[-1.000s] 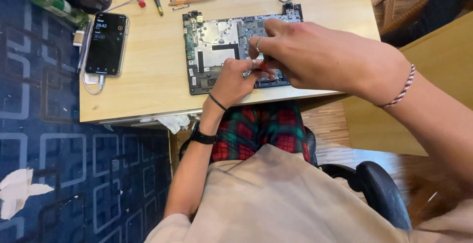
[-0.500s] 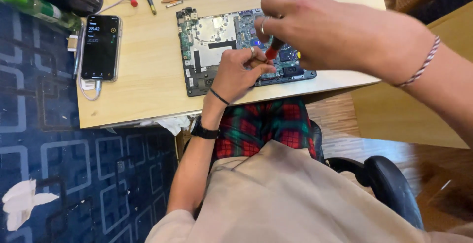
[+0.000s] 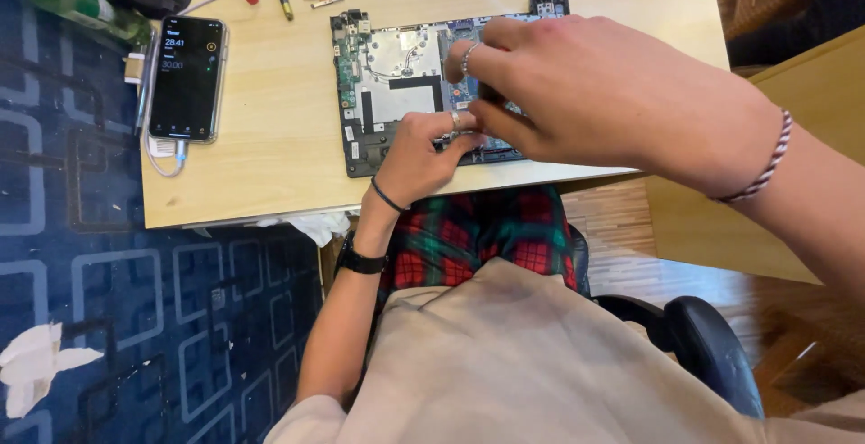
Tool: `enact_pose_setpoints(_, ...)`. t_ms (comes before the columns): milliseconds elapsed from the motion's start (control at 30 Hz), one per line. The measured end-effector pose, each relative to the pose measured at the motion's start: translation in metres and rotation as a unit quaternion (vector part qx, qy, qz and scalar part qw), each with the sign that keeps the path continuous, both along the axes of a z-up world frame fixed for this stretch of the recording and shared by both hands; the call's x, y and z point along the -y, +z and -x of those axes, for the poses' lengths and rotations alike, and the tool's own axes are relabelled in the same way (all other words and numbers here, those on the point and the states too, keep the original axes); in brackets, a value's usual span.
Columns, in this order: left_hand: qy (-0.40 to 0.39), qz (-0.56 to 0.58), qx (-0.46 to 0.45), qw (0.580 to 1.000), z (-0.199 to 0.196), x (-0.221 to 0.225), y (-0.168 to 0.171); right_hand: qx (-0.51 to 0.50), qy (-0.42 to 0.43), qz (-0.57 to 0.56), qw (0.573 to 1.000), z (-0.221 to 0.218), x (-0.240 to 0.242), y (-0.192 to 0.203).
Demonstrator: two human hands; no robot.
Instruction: Disassembling a laptop by removing the back cover and unscrewing internal components like the heatsink.
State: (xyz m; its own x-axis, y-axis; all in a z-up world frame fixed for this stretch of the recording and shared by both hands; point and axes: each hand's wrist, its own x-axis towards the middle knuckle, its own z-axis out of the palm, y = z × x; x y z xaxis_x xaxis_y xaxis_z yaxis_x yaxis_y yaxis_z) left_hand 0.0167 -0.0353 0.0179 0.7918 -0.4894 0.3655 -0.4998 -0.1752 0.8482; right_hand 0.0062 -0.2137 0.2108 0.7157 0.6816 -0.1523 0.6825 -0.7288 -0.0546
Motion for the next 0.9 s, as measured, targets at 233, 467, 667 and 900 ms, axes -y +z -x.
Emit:
enact_pose_setpoints(233, 0.065, 0.016, 0.005, 0.998, -0.002, 0.014, -0.002, -0.001, 0.008, -0.046, 0.999, 0.004, 0.006, -0.003)
enact_pose_setpoints(467, 0.027, 0.004, 0.047, 0.999, -0.002, 0.010, -0.009, -0.007, 0.006, -0.058, 0.998, 0.007, 0.007, -0.007)
enact_pose_setpoints(667, 0.059, -0.054, 0.009, 0.997, -0.001, 0.008, -0.006, -0.007, 0.016, -0.076, 0.997, 0.009, 0.006, -0.010)
enact_pose_setpoints(900, 0.090, -0.019, 0.049, 0.995, -0.003, 0.008, -0.016, -0.001, 0.013, -0.088, 0.996, 0.011, 0.008, -0.012)
